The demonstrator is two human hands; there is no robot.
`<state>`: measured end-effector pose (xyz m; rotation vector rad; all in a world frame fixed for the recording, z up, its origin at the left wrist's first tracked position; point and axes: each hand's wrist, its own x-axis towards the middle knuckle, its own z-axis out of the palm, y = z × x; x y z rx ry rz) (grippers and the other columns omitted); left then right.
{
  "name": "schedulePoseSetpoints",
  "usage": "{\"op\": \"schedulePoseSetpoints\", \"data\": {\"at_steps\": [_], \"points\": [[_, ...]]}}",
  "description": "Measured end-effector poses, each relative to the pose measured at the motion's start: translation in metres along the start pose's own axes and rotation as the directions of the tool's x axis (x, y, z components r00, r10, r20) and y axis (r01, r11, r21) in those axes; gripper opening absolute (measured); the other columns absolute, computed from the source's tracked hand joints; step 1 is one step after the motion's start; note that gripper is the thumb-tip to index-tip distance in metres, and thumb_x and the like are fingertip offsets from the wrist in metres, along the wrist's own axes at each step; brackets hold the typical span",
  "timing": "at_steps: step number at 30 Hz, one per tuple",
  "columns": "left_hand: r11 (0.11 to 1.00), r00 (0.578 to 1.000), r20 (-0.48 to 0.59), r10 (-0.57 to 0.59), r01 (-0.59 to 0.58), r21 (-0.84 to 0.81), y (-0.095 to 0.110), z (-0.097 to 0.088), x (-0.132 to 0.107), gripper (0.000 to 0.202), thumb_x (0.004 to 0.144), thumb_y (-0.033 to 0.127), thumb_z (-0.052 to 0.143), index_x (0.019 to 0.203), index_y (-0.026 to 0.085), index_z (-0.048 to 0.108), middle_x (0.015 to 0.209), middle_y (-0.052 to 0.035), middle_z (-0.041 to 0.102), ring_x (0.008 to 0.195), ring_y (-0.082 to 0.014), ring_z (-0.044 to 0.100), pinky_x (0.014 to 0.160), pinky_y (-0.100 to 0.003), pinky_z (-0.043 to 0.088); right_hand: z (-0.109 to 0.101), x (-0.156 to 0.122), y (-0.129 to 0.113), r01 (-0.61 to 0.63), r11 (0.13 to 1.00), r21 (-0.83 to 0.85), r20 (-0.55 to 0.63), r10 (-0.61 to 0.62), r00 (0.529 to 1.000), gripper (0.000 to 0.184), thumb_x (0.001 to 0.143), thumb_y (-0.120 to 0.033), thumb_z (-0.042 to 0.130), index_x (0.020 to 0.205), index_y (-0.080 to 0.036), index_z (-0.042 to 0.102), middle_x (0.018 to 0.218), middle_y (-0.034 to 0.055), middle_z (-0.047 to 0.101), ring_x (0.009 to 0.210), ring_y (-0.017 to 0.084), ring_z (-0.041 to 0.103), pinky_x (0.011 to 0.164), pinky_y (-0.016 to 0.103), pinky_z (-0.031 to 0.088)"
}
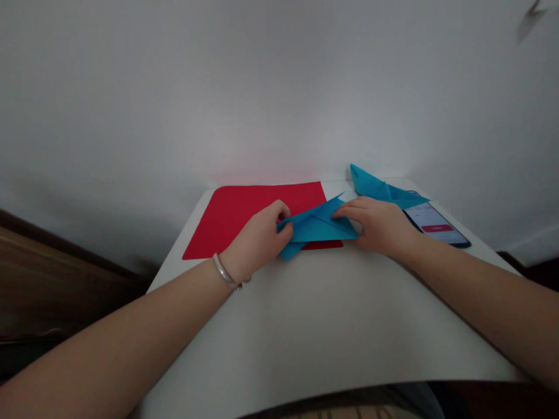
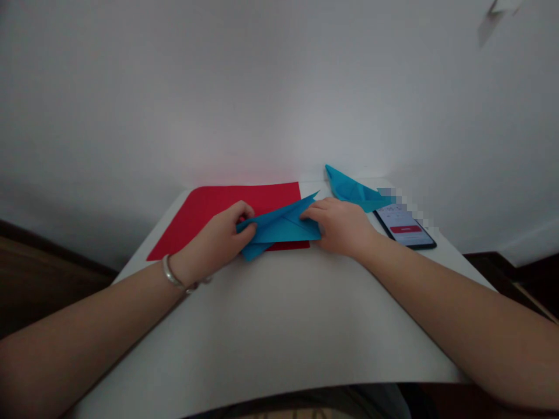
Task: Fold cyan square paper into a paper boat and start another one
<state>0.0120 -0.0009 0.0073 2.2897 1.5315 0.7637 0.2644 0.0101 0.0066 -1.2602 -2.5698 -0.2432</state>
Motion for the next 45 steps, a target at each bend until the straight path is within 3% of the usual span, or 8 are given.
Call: {"op": "schedulePoseSetpoints", "data": {"at_steps": [8,14,19,25,28,31,37,45], "points": [[0.945,0.974,-0.004,-0.225,0.217,-0.243,-0.003,0.002,0.005,0.019,0.076,0.018,0.050,0.095,0.022,0.046,0.078,0.0027,0.052,0.055,-0.0094,0.046,0.048,-0.023,0.040,-0.001,-0.001,-0.001,0.231,0.968,0.102,-0.035,-0.228,0.973,0.040,0.081,-0.039,0.060,0.116,-0.021,0.064,0.116,0.0078,0.067,0.103,0.023,0.061,0.086,0.036,0.048],[0.823,0.977,0.071,-0.199,0.206,-0.529,-0.005,0.013,0.011,0.030,0.073,0.015,0.053,0.102,0.021,0.046,0.103,-0.0029,0.058,0.081,-0.0133,0.060,0.061,-0.024,0.052,0.007,0.001,-0.014,0.295,0.951,0.090,-0.096,-0.286,0.953,0.040,0.085,-0.038,0.056,0.118,-0.017,0.063,0.120,0.0102,0.065,0.105,0.024,0.060,0.087,0.038,0.048],[0.795,0.980,0.160,-0.119,0.191,-0.576,-0.002,0.022,0.012,0.041,0.075,0.014,0.054,0.114,0.019,0.044,0.112,-0.0073,0.059,0.091,-0.0161,0.062,0.068,-0.027,0.055,0.019,0.003,-0.020,0.344,0.938,0.042,-0.150,-0.334,0.931,0.035,0.088,-0.036,0.054,0.116,-0.018,0.064,0.112,0.0099,0.068,0.097,0.023,0.062,0.078,0.036,0.048],[0.930,0.982,0.144,0.126,-0.067,-0.361,0.002,0.016,0.002,0.056,0.081,0.021,0.057,0.132,0.021,0.036,0.118,-0.0091,0.054,0.088,-0.0157,0.061,0.072,-0.030,0.054,0.019,0.003,-0.025,0.326,0.945,0.012,-0.116,-0.322,0.940,0.024,0.088,-0.023,0.052,0.106,-0.021,0.068,0.104,0.0071,0.069,0.091,0.021,0.060,0.072,0.032,0.046],[0.942,0.932,0.140,0.334,-0.324,-0.091,0.006,0.008,-0.002,0.055,0.081,0.016,0.056,0.132,0.022,0.039,0.121,-0.0083,0.051,0.105,-0.0186,0.055,0.092,-0.034,0.048,0.019,0.004,-0.026,0.284,0.958,0.041,-0.059,-0.281,0.958,0.022,0.085,-0.021,0.054,0.101,-0.022,0.069,0.102,0.0052,0.069,0.091,0.021,0.060,0.072,0.031,0.045],[0.875,0.874,0.272,0.402,-0.454,0.165,0.011,0.001,-0.005,0.034,0.086,0.016,0.049,0.119,0.022,0.052,0.116,-0.0080,0.052,0.097,-0.0189,0.056,0.086,-0.034,0.048,0.018,0.004,-0.027,0.281,0.958,0.057,-0.018,-0.280,0.960,0.020,0.085,-0.027,0.056,0.097,-0.020,0.070,0.097,0.0057,0.069,0.088,0.021,0.059,0.072,0.031,0.044],[0.756,0.828,0.384,0.408,-0.542,0.367,0.017,-0.004,-0.007,0.026,0.086,0.043,0.055,0.095,0.020,0.064,0.102,-0.0077,0.057,0.087,-0.0234,0.058,0.074,-0.037,0.049,0.016,0.003,-0.026,0.314,0.944,0.098,-0.044,-0.311,0.949,0.020,0.085,-0.028,0.055,0.096,-0.023,0.071,0.099,0.0041,0.070,0.088,0.019,0.061,0.073,0.030,0.044],[0.696,0.826,0.368,0.427,-0.560,0.449,0.021,-0.002,-0.009,0.017,0.089,0.027,0.050,0.085,0.019,0.065,0.100,-0.0082,0.060,0.087,-0.0232,0.060,0.073,-0.037,0.048,0.021,0.005,-0.025,0.447,0.888,0.108,-0.121,-0.434,0.893,0.022,0.091,-0.031,0.050,0.092,-0.021,0.070,0.087,0.0032,0.070,0.081,0.017,0.059,0.069,0.030,0.043]]}}
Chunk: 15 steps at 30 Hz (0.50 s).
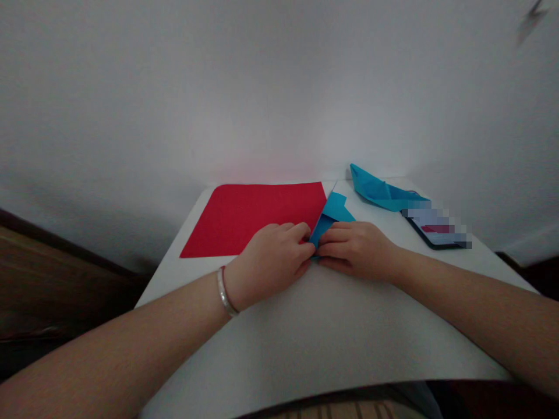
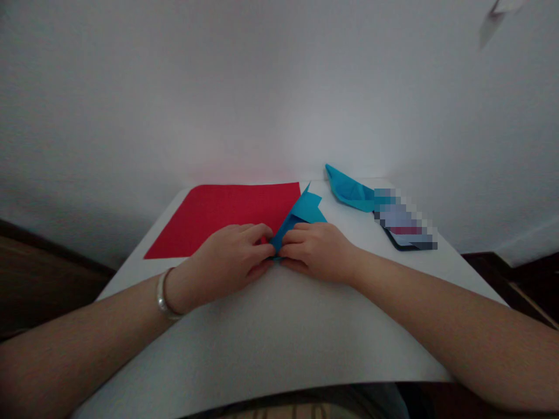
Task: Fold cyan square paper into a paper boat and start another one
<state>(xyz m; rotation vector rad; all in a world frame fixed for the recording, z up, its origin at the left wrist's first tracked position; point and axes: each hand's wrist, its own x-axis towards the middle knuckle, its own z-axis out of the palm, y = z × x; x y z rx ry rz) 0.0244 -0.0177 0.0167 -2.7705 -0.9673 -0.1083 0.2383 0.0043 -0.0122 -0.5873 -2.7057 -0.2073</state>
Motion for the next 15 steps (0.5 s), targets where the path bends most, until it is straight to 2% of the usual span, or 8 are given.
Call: {"op": "schedulePoseSetpoints", "data": {"at_steps": [4,8,13,15], "points": [[1.000,1.000,-0.001,-0.006,0.006,0.012,0.000,0.001,0.001,0.019,0.090,0.025,0.048,0.083,0.019,0.064,0.097,-0.0078,0.061,0.085,-0.0223,0.061,0.071,-0.035,0.048,0.000,0.005,-0.003,-0.137,0.989,0.051,0.044,0.135,0.990,0.020,0.090,-0.030,0.052,0.086,-0.020,0.069,0.086,0.0042,0.067,0.079,0.018,0.057,0.068,0.030,0.042],[0.999,0.999,0.023,-0.038,0.037,0.006,0.000,0.000,0.000,0.017,0.090,0.026,0.049,0.083,0.018,0.063,0.086,-0.0053,0.064,0.077,-0.0210,0.063,0.066,-0.033,0.047,0.001,0.010,-0.003,-0.292,0.934,0.207,0.086,0.280,0.956,0.011,0.086,-0.025,0.057,0.086,-0.020,0.068,0.089,0.0041,0.066,0.084,0.018,0.056,0.074,0.031,0.041],[0.990,0.988,0.066,-0.137,0.134,0.053,0.006,-0.007,-0.005,0.013,0.089,0.029,0.053,0.092,0.019,0.061,0.069,-0.0026,0.065,0.062,-0.0217,0.064,0.051,-0.029,0.041,0.007,0.017,-0.001,-0.398,0.867,0.299,0.118,0.380,0.917,0.004,0.079,-0.022,0.061,0.079,-0.018,0.064,0.083,0.0035,0.063,0.080,0.017,0.054,0.073,0.029,0.040],[0.989,0.984,0.104,-0.142,0.137,0.046,0.008,-0.010,-0.008,0.013,0.089,0.029,0.054,0.097,0.021,0.061,0.070,-0.0021,0.066,0.063,-0.0221,0.064,0.050,-0.029,0.040,0.010,0.019,0.000,-0.432,0.853,0.293,0.138,0.410,0.902,0.004,0.078,-0.021,0.060,0.078,-0.018,0.063,0.082,0.0036,0.064,0.079,0.017,0.054,0.072,0.029,0.040]]}}
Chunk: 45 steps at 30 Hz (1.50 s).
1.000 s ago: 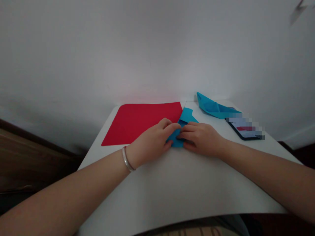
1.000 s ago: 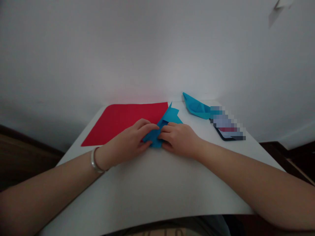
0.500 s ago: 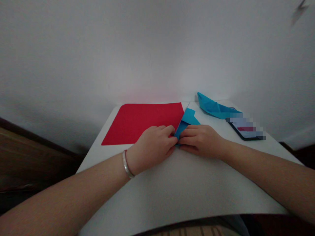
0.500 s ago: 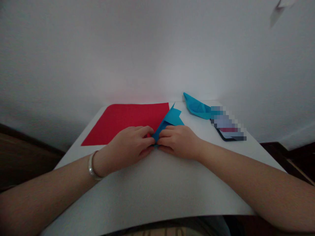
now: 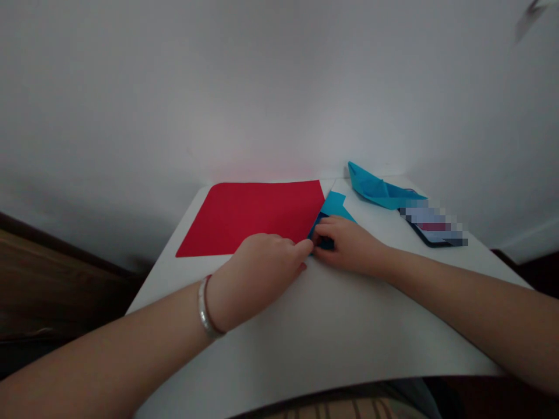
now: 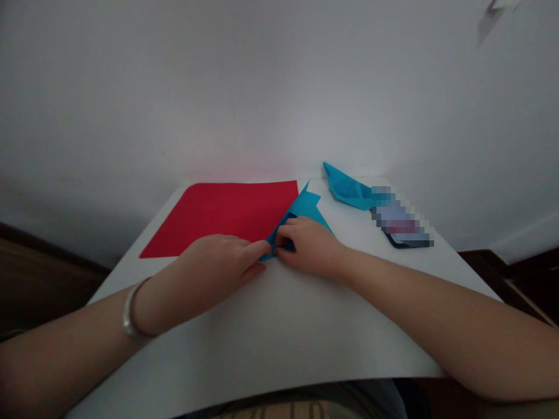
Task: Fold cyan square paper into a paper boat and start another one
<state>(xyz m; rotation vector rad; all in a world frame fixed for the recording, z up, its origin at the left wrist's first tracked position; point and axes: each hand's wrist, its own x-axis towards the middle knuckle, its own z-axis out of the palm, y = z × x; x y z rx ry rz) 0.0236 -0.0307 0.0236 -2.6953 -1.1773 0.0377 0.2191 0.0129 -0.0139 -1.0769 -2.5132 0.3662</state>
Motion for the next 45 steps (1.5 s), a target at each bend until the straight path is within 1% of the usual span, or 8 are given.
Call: {"op": "schedulePoseSetpoints", "data": {"at_steps": [5,20,22,25,28,32,36,45], "points": [[0.998,0.996,0.062,0.059,-0.057,-0.033,0.003,-0.002,-0.001,0.014,0.090,0.029,0.054,0.094,0.023,0.066,0.082,-0.0030,0.067,0.072,-0.0237,0.064,0.057,-0.034,0.045,0.004,0.003,0.002,-0.045,0.999,0.005,0.002,0.045,0.999,0.003,0.077,-0.021,0.060,0.076,-0.018,0.062,0.080,0.0040,0.063,0.080,0.017,0.055,0.070,0.028,0.039],[0.994,0.995,0.058,0.075,-0.071,-0.080,0.003,0.004,-0.004,0.018,0.087,0.032,0.057,0.097,0.020,0.065,0.091,-0.0058,0.062,0.081,-0.0247,0.061,0.067,-0.039,0.050,0.002,0.001,-0.002,-0.047,0.998,-0.052,-0.009,0.046,0.999,0.004,0.076,-0.016,0.059,0.078,-0.018,0.059,0.081,0.0036,0.062,0.081,0.017,0.054,0.072,0.029,0.040],[0.994,0.995,0.062,0.081,-0.077,-0.076,0.003,0.003,-0.003,0.018,0.086,0.032,0.057,0.097,0.020,0.065,0.091,-0.0058,0.062,0.079,-0.0244,0.061,0.067,-0.039,0.051,0.000,-0.001,0.001,-0.005,0.998,-0.058,-0.020,0.004,1.000,0.007,0.077,-0.014,0.057,0.082,-0.019,0.060,0.083,0.0028,0.062,0.081,0.017,0.054,0.070,0.028,0.040],[0.995,0.994,0.068,0.083,-0.079,-0.068,0.003,0.003,-0.002,0.018,0.086,0.030,0.057,0.096,0.019,0.066,0.090,-0.0059,0.062,0.079,-0.0240,0.061,0.067,-0.038,0.051,-0.003,-0.006,0.005,0.143,0.986,-0.087,0.001,-0.144,0.990,0.019,0.082,-0.011,0.053,0.090,-0.021,0.066,0.095,0.0034,0.066,0.088,0.017,0.057,0.074,0.028,0.041],[0.995,0.992,0.095,0.080,-0.074,-0.066,0.003,0.002,0.000,0.018,0.087,0.030,0.055,0.095,0.018,0.066,0.089,-0.0064,0.063,0.079,-0.0234,0.062,0.067,-0.037,0.050,-0.008,-0.010,0.009,0.279,0.942,-0.186,0.061,-0.272,0.960,0.028,0.086,-0.011,0.051,0.099,-0.026,0.071,0.104,0.0034,0.068,0.092,0.019,0.059,0.075,0.031,0.043],[0.996,0.991,0.108,0.080,-0.075,-0.055,0.003,-0.001,-0.001,0.017,0.087,0.028,0.055,0.090,0.017,0.068,0.088,-0.0070,0.063,0.076,-0.0221,0.061,0.064,-0.035,0.049,-0.016,-0.011,0.012,0.374,0.892,-0.253,0.165,-0.341,0.925,0.026,0.089,-0.018,0.053,0.105,-0.028,0.071,0.104,0.0033,0.069,0.091,0.020,0.061,0.072,0.032,0.044],[0.995,0.993,0.072,0.097,-0.094,-0.044,0.002,-0.002,-0.001,0.015,0.086,0.026,0.055,0.088,0.017,0.068,0.085,-0.0065,0.063,0.072,-0.0217,0.061,0.060,-0.033,0.048,-0.021,-0.011,0.012,0.408,0.880,-0.243,0.200,-0.366,0.909,0.026,0.089,-0.018,0.052,0.104,-0.026,0.071,0.107,0.0036,0.069,0.092,0.019,0.062,0.072,0.031,0.045],[0.993,0.991,0.060,0.117,-0.116,-0.029,0.003,0.000,0.000,0.013,0.085,0.022,0.056,0.083,0.016,0.068,0.080,-0.0063,0.063,0.069,-0.0207,0.060,0.058,-0.032,0.047,-0.019,-0.012,0.003,0.396,0.871,-0.289,0.221,-0.342,0.913,0.027,0.091,-0.021,0.050,0.108,-0.026,0.070,0.103,0.0077,0.067,0.094,0.022,0.059,0.073,0.034,0.046]]}}
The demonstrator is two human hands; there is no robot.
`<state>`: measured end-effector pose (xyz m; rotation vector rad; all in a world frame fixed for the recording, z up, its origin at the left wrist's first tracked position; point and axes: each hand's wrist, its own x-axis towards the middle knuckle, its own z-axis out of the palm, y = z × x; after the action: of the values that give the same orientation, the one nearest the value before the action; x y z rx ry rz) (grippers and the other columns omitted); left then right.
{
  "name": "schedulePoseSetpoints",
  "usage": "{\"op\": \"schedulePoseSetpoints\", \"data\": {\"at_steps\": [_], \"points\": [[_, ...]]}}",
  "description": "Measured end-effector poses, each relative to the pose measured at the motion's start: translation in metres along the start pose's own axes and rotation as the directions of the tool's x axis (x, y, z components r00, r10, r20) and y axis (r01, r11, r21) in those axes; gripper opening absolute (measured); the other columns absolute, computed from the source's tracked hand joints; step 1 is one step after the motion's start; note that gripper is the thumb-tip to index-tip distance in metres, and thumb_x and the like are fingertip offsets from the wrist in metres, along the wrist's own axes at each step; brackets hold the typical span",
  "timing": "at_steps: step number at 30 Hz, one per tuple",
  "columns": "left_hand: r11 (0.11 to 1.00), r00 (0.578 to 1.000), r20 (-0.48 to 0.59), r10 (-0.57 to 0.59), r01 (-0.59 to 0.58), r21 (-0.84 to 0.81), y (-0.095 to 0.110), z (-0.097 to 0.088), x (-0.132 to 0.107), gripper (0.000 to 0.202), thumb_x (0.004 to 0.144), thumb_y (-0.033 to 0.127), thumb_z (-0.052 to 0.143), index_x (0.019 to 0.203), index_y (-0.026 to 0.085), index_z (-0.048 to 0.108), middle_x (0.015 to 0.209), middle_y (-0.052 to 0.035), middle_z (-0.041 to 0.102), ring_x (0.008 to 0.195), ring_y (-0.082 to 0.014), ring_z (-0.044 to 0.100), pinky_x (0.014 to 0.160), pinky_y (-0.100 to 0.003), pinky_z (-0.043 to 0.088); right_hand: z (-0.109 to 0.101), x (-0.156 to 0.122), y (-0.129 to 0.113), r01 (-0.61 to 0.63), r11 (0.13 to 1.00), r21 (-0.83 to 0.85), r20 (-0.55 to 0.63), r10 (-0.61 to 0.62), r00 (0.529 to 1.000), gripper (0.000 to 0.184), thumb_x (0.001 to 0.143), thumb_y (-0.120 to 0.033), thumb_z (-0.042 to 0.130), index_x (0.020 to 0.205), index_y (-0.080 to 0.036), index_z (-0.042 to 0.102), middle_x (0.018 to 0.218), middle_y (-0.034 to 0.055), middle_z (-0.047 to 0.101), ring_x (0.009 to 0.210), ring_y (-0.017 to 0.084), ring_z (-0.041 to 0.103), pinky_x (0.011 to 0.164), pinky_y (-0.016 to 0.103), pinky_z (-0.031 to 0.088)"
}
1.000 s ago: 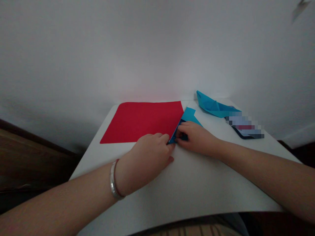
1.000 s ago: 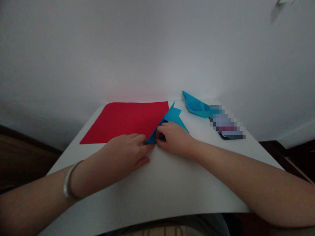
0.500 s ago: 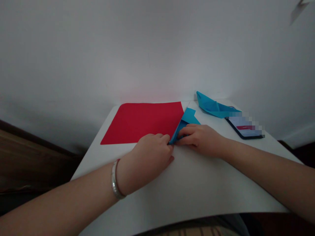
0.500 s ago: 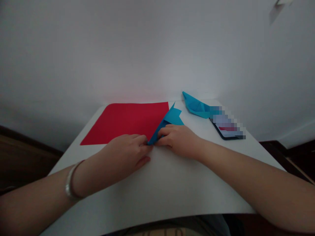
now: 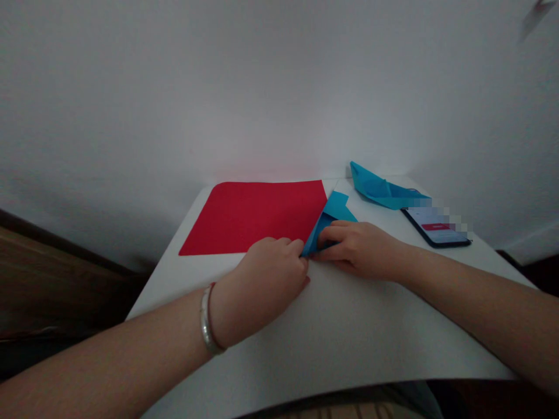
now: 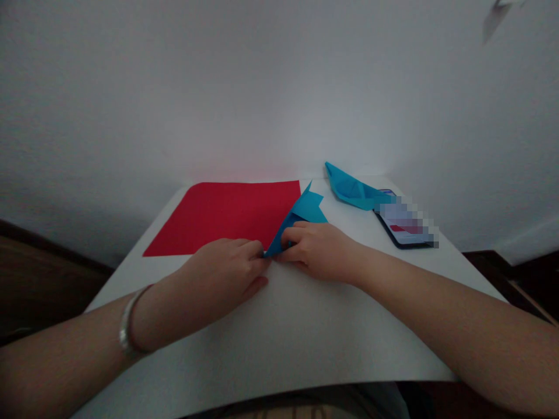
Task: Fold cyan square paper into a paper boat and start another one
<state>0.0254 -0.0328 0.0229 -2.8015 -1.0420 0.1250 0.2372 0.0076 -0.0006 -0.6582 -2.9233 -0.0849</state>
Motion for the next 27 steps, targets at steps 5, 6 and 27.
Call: {"op": "schedulePoseSetpoints", "data": {"at_steps": [5,6,27], "points": [[0.999,1.000,-0.015,0.022,-0.021,0.029,-0.0005,0.0005,0.0002,0.010,0.084,0.020,0.058,0.080,0.016,0.067,0.078,-0.0058,0.062,0.067,-0.0202,0.060,0.055,-0.031,0.046,-0.0043,0.0003,0.0000,-0.015,0.999,0.032,0.014,0.014,1.000,0.025,0.088,-0.017,0.052,0.102,-0.023,0.072,0.105,0.0062,0.068,0.094,0.021,0.060,0.075,0.033,0.046],[0.999,1.000,-0.013,0.020,-0.020,0.027,-0.0006,0.0005,0.0001,0.011,0.084,0.021,0.058,0.080,0.016,0.067,0.078,-0.0059,0.062,0.067,-0.0198,0.060,0.055,-0.030,0.045,-0.0046,0.0001,0.0008,-0.015,0.999,0.040,0.013,0.015,1.000,0.024,0.088,-0.016,0.052,0.100,-0.023,0.072,0.105,0.0058,0.068,0.094,0.020,0.060,0.076,0.033,0.046],[0.999,1.000,-0.009,0.024,-0.024,0.034,-0.0001,0.0027,-0.0013,0.014,0.084,0.020,0.057,0.077,0.015,0.067,0.078,-0.0065,0.063,0.066,-0.0205,0.060,0.056,-0.033,0.048,-0.0093,-0.0011,0.0033,-0.062,0.998,-0.019,0.097,0.063,0.993,0.026,0.086,-0.014,0.052,0.098,-0.024,0.073,0.103,0.0040,0.068,0.091,0.020,0.059,0.070,0.032,0.042]]}}
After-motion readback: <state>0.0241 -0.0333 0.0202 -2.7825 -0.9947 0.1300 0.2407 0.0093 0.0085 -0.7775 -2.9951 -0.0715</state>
